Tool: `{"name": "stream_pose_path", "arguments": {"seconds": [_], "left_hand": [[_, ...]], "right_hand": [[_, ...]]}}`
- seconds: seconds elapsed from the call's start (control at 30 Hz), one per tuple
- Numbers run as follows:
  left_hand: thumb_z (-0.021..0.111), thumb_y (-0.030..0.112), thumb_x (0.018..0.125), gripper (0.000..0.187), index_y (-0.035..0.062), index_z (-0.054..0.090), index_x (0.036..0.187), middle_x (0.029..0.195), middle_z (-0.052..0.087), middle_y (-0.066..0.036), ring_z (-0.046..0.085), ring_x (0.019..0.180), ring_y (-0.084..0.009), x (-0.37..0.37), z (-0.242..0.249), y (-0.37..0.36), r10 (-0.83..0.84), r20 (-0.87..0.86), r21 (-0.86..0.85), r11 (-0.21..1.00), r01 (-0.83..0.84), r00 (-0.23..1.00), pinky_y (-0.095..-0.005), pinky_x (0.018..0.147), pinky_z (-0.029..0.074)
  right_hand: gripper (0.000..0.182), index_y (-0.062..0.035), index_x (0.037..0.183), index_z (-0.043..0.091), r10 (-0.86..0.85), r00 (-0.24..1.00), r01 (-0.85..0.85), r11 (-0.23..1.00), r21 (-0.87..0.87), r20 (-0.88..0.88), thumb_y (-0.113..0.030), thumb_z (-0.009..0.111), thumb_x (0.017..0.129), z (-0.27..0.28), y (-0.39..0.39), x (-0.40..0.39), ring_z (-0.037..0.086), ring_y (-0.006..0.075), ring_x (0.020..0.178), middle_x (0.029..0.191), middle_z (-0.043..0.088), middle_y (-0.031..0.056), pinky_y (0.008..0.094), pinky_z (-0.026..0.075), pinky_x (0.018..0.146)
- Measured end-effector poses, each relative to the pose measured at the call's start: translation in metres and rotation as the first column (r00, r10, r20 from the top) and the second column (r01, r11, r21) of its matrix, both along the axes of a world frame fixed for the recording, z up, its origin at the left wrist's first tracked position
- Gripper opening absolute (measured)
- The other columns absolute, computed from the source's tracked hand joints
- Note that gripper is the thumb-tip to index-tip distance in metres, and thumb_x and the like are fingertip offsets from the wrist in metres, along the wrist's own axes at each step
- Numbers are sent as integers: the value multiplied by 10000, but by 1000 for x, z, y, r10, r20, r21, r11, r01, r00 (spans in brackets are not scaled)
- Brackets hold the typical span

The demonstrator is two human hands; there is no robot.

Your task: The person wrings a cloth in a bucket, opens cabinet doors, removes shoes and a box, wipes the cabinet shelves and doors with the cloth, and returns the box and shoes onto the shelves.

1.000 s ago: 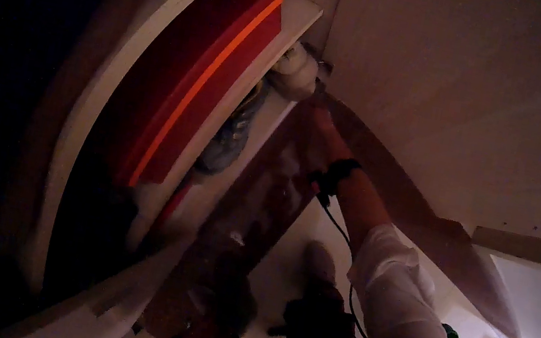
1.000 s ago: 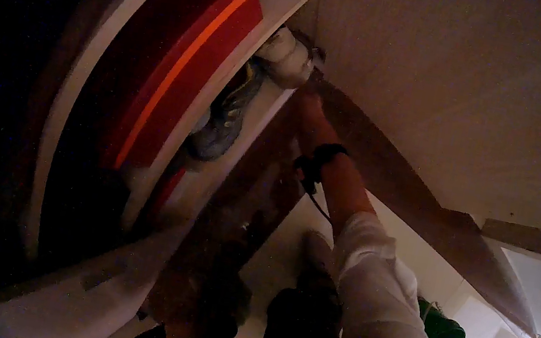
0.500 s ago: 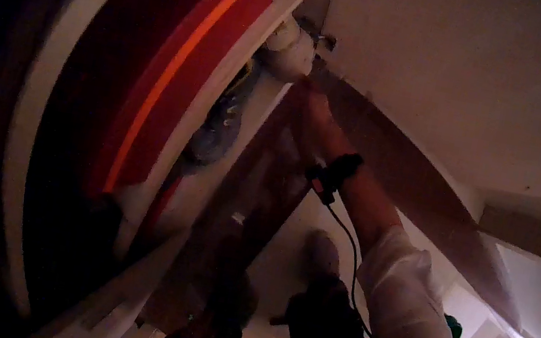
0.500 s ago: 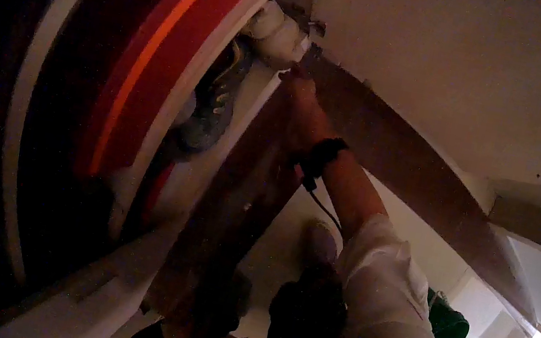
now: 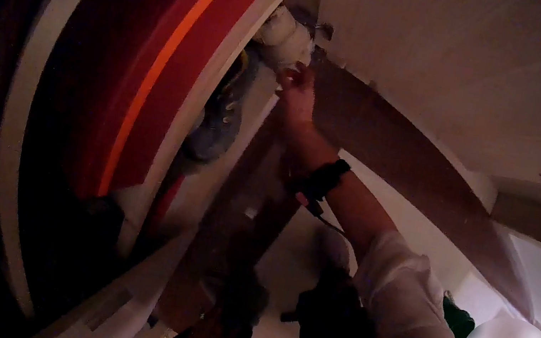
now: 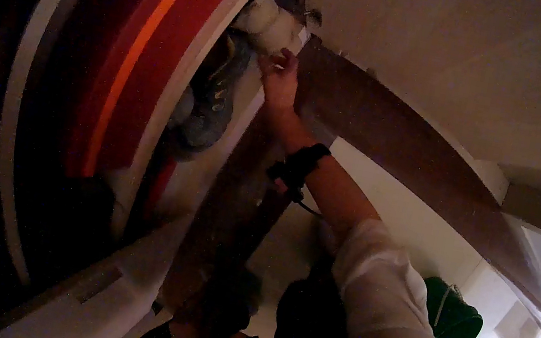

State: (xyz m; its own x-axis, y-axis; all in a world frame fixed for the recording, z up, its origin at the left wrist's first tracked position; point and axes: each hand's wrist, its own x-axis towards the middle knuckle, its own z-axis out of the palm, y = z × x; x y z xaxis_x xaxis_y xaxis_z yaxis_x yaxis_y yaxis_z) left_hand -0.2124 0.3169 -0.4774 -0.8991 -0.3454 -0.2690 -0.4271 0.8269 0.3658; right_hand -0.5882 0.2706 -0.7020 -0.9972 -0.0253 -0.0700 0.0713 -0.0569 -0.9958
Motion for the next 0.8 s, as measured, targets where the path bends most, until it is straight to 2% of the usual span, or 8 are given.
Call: {"name": "stream_pose_path", "arguments": {"seconds": [0.07, 0.1, 0.2, 0.3, 0.37, 0.5, 0.67, 0.8], "left_hand": [[623, 144, 764, 317, 28, 588, 1057, 1026, 596, -151, 599, 827, -322, 3, 2, 0, 6, -3, 3, 1000, -6, 1000, -374, 703, 509], [622, 143, 764, 316, 28, 588, 1056, 1029, 595, -151, 599, 830, -322, 2, 3, 1, 7, -4, 4, 1000, -7, 1000, -374, 705, 509], [621, 140, 765, 313, 25, 588, 1055, 1038, 593, -151, 599, 838, -322, 2, 5, 3, 7, -10, -6, 1000, -7, 1000, -375, 710, 508], [620, 136, 766, 311, 23, 588, 1053, 1046, 591, -152, 599, 846, -322, 0, 12, 3, 16, -5, -3, 1000, -16, 1000, -375, 715, 508], [619, 134, 766, 309, 22, 588, 1052, 1052, 590, -152, 598, 851, -322, 1, 16, 5, 23, 6, 3, 1000, -23, 1000, -376, 718, 508], [618, 130, 767, 305, 19, 587, 1050, 1064, 587, -152, 598, 862, -322, 4, 18, 12, 45, 31, 14, 999, -45, 999, -377, 724, 507], [616, 124, 769, 301, 15, 587, 1048, 1078, 583, -153, 598, 876, -322, 1, 21, 17, 64, 76, 21, 998, -66, 995, -378, 733, 506], [615, 120, 770, 298, 12, 587, 1046, 1089, 581, -153, 598, 887, -322, 0, 21, 21, 100, 113, 5, 995, -101, 989, -379, 739, 506]], "right_hand": [[680, -28, 1217, 429, -53, 994, 74, 968, -239, 90, -438, 649, 721, 24, 12, -9, 576, 210, 816, 1021, 564, 116, 322, 466, 741], [680, -28, 1217, 429, -51, 995, 70, 968, -243, 83, -438, 649, 721, 38, 17, -19, 576, 210, 816, 1021, 564, 116, 322, 466, 741], [773, -71, 1258, 410, 71, 954, -24, 986, -164, 292, -520, 649, 675, 47, 27, -55, 523, 267, 1014, 1111, 520, 155, 354, 420, 858], [839, -126, 1291, 393, 117, 992, -121, 983, 136, 40, -532, 684, 617, 48, 20, -70, 416, 311, 1157, 1251, 422, 176, 385, 354, 948], [842, -154, 1285, 403, 259, 922, -62, 832, 552, -287, -525, 697, 589, 58, 20, -68, 355, 354, 1195, 1308, 361, 178, 411, 324, 981], [838, -136, 1272, 406, 247, 877, 39, 818, 574, -412, -500, 707, 580, 62, 13, -63, 335, 383, 1201, 1294, 369, 195, 434, 333, 973], [827, -92, 1251, 400, 407, 897, -87, 543, 835, -171, -522, 680, 602, 81, 11, -56, 380, 374, 1149, 1253, 382, 229, 450, 366, 938], [839, -29, 1210, 423, 325, 895, 19, 657, 753, -306, -561, 662, 607, 70, 6, -52, 403, 371, 1119, 1208, 423, 224, 444, 387, 914]]}}
